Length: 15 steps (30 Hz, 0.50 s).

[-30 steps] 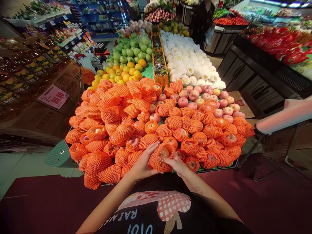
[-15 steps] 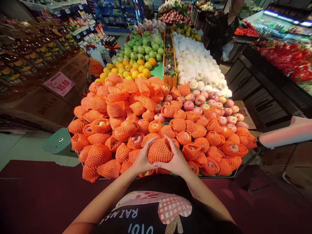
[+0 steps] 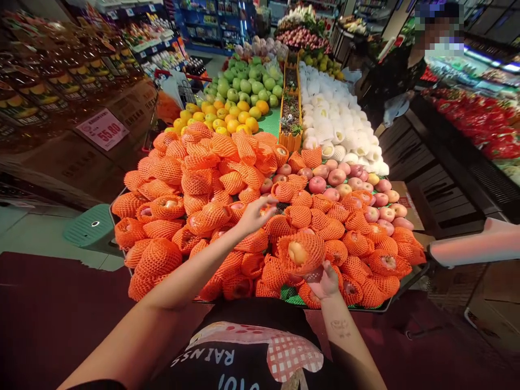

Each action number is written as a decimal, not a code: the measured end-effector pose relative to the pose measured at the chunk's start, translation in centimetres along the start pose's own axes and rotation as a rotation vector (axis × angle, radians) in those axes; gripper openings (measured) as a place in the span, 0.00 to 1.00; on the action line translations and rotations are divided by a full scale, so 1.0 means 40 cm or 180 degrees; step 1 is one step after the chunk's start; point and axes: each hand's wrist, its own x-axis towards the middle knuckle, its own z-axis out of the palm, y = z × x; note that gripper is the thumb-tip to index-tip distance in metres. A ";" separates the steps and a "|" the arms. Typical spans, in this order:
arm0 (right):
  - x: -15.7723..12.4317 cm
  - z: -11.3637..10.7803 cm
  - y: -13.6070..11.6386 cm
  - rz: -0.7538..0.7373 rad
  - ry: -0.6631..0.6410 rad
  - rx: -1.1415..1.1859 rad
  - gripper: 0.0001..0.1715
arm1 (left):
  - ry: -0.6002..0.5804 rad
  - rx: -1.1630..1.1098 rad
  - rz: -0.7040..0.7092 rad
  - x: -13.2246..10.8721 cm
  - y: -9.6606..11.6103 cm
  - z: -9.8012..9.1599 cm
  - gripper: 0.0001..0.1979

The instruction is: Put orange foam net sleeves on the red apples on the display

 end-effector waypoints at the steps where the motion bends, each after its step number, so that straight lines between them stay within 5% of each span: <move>1: 0.002 -0.007 -0.002 0.0121 0.0000 0.0080 0.42 | -0.0014 0.0613 -0.0432 0.037 -0.021 0.011 0.14; 5: 0.025 -0.014 -0.013 0.0204 0.0129 0.0247 0.39 | -0.0082 0.1265 -0.1037 0.123 -0.085 0.079 0.15; 10: 0.076 0.010 -0.043 -0.0177 0.0145 0.0259 0.36 | -0.0096 0.1686 -0.1257 0.136 -0.108 0.154 0.18; 15: 0.174 0.081 -0.072 -0.0611 0.0164 -0.0065 0.32 | -0.0021 0.1855 -0.1362 0.146 -0.109 0.172 0.16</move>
